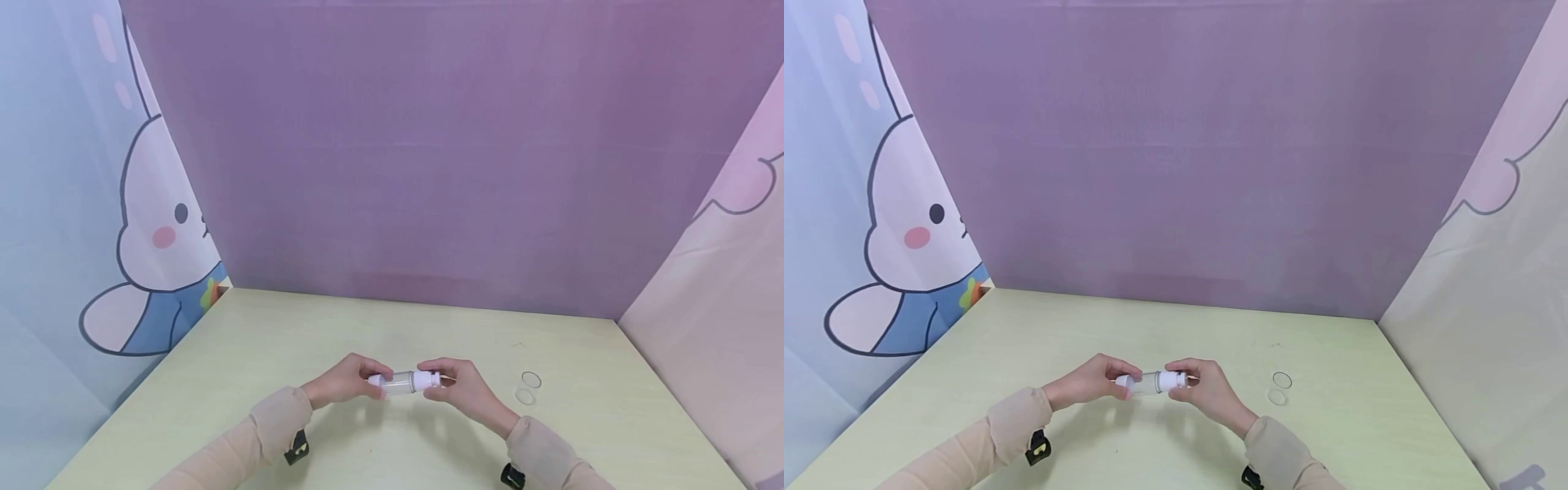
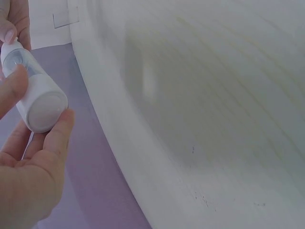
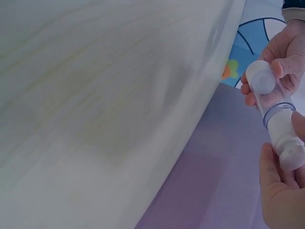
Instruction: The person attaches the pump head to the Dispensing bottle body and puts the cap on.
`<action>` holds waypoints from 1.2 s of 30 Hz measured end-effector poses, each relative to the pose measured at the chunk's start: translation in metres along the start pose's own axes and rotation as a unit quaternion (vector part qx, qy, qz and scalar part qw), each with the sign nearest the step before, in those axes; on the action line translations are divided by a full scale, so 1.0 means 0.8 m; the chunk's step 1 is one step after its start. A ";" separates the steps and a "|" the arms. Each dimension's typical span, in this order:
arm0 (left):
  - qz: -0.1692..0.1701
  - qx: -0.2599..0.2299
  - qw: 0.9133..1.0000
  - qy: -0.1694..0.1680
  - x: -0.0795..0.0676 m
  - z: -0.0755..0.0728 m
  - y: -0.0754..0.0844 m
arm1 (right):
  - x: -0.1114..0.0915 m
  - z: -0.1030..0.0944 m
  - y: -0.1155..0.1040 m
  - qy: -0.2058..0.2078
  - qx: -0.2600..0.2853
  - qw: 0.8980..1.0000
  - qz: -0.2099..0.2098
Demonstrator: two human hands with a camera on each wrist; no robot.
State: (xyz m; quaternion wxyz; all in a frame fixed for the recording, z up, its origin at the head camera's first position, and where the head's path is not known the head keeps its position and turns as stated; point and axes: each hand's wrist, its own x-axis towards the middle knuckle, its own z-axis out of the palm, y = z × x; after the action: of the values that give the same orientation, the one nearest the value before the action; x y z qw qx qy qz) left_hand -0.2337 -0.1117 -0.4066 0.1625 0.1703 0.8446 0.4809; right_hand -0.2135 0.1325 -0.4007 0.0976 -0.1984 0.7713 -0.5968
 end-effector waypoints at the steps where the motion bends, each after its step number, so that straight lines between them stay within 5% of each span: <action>1: 0.000 0.002 1.000 0.000 0.000 0.000 0.000 | 0.000 0.000 0.000 0.000 -0.001 1.000 -0.001; 36: -0.004 -0.005 1.000 -0.003 -0.006 -0.001 0.003 | 0.001 0.005 0.003 0.017 -0.038 0.999 0.009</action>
State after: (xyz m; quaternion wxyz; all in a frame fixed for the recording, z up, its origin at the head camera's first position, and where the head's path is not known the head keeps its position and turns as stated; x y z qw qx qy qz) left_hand -0.2294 -0.1137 -0.4038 0.1671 0.1678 0.8426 0.4837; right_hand -0.2135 0.1293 -0.4040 0.0828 -0.1846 0.7967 -0.5696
